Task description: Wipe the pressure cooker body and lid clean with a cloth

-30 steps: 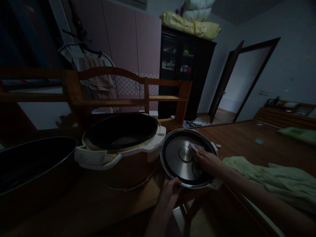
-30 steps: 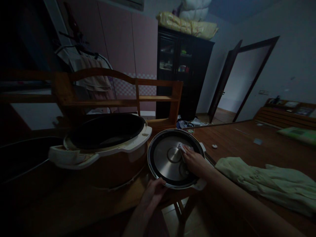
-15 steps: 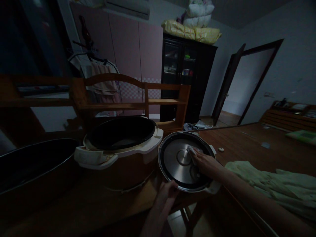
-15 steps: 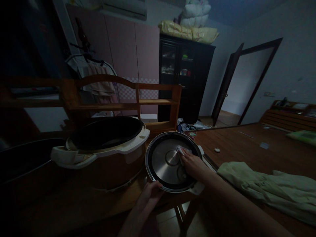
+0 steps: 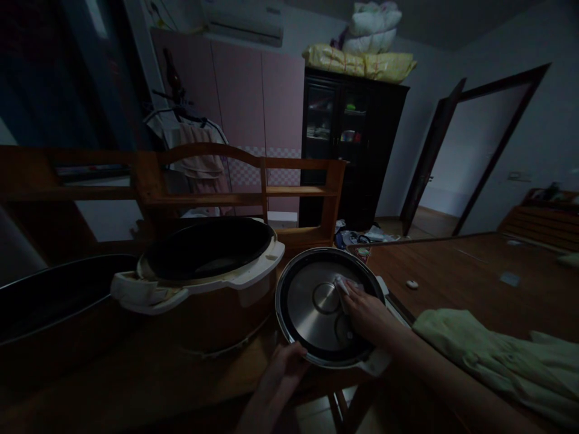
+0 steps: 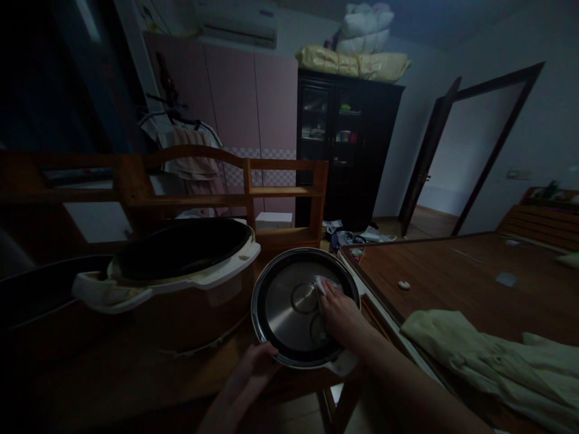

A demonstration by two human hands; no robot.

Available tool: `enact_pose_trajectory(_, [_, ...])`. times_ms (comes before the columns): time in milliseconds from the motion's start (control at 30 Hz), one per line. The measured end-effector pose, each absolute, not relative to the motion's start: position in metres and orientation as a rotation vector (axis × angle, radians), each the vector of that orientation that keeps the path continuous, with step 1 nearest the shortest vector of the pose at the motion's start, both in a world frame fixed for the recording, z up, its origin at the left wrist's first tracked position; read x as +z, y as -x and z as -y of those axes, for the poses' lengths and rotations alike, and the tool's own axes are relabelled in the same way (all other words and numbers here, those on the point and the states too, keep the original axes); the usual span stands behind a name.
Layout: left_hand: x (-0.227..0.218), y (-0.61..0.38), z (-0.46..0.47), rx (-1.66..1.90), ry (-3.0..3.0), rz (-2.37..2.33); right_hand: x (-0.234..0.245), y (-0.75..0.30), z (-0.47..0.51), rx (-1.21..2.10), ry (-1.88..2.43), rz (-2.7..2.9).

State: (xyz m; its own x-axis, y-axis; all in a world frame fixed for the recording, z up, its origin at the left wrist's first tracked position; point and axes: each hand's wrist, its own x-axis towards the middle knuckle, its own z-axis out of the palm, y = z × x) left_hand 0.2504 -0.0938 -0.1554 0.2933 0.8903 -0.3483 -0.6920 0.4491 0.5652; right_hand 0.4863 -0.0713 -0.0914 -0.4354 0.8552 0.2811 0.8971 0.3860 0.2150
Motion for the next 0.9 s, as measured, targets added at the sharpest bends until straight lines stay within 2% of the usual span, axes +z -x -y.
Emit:
enact_pose_trajectory(333, [-0.151, -0.249, 0.098, 1.079, -0.379, -0.714, -0.093, -0.487, 0.071, -0.455, 1.603, 2.502])
enact_pose_trajectory(667, [-0.167, -0.251, 0.093, 1.078, -0.360, -0.652, -0.090, -0.481, 0.074, -0.406, 1.655, 2.473])
enact_pose_trajectory(900, [-0.158, -0.251, 0.095, 1.074, -0.330, -0.664, -0.091, -0.485, 0.073, -0.394, 1.621, 2.477])
